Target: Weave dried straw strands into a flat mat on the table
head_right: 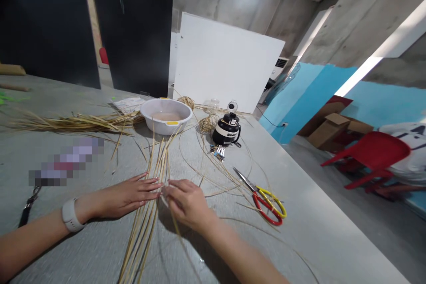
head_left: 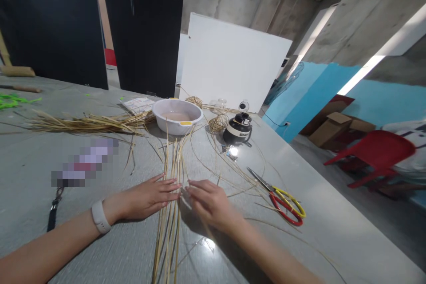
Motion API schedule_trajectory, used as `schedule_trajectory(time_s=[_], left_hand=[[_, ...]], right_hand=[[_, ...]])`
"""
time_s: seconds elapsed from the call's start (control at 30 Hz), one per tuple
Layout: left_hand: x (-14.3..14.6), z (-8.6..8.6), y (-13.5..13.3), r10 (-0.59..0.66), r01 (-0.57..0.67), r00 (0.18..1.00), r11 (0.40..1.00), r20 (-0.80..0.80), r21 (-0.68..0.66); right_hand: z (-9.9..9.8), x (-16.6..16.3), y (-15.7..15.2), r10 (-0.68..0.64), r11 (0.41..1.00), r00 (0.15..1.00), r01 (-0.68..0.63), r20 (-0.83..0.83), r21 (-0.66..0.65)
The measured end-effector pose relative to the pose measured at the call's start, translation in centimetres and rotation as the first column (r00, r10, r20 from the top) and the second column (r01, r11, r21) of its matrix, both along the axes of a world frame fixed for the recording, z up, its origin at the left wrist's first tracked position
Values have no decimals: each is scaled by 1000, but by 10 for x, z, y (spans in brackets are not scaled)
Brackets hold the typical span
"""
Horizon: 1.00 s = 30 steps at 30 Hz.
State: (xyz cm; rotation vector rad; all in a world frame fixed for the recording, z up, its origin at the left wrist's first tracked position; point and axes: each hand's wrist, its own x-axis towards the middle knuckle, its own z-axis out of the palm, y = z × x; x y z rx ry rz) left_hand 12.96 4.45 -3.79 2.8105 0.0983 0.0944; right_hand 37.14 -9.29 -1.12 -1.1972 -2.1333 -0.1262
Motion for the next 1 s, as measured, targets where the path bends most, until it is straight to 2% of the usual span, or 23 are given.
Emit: schedule_trajectory(time_s=[0.07, 0.13, 0.23, 0.3, 0.4, 0.43, 0.5, 0.57, 0.67, 0.77, 0.83, 1.0], left_hand=[[-1, 0, 0, -10, 10, 1000, 1000, 6, -2], [-1, 1, 0, -22, 22, 1000, 1000, 13, -4], [-2, 0, 1, -18, 18, 999, 1000, 32, -6], [-2, -1, 1, -13, 13, 999, 1000, 38, -4], [-1, -2, 1, -18, 18, 999, 1000, 40, 7], [-1, -1, 1, -20, 20, 999, 1000, 38, 9], [-1, 0, 0, -23, 23, 999, 1000, 34, 9], [-1, 3, -1, -21, 21, 999, 1000, 27, 5], [-1, 5, -2, -7, 7, 1000, 1000, 30, -1], [-1, 5, -3, -3, 3, 999, 1000, 40, -9], [-1, 4, -3, 0, 1, 999, 1000, 46, -11], [-1, 2, -2, -2, 3, 999, 1000, 52, -17]], right_hand=[[5, 5, 0, -96, 995, 973, 101, -212, 12], [14, 13, 2, -206, 976, 906, 216, -369, -12], [35, 24, 8, -282, 956, 826, 286, -488, -68], [51, 31, 11, -276, 953, 816, 302, -508, -32], [73, 41, 15, -187, 967, 918, 234, -349, 98], [78, 44, 16, -139, 979, 961, 169, -237, 112], [81, 47, 17, -56, 997, 998, 56, 3, 61], [72, 47, 18, -4, 1000, 981, 8, 196, -24], [40, 40, 18, 64, 994, 927, -26, 369, -108], [8, 27, 13, 136, 985, 903, -79, 407, -153], [-5, 18, 8, 147, 984, 901, -91, 408, -154], [-12, 4, -3, 137, 989, 910, -105, 392, -102]])
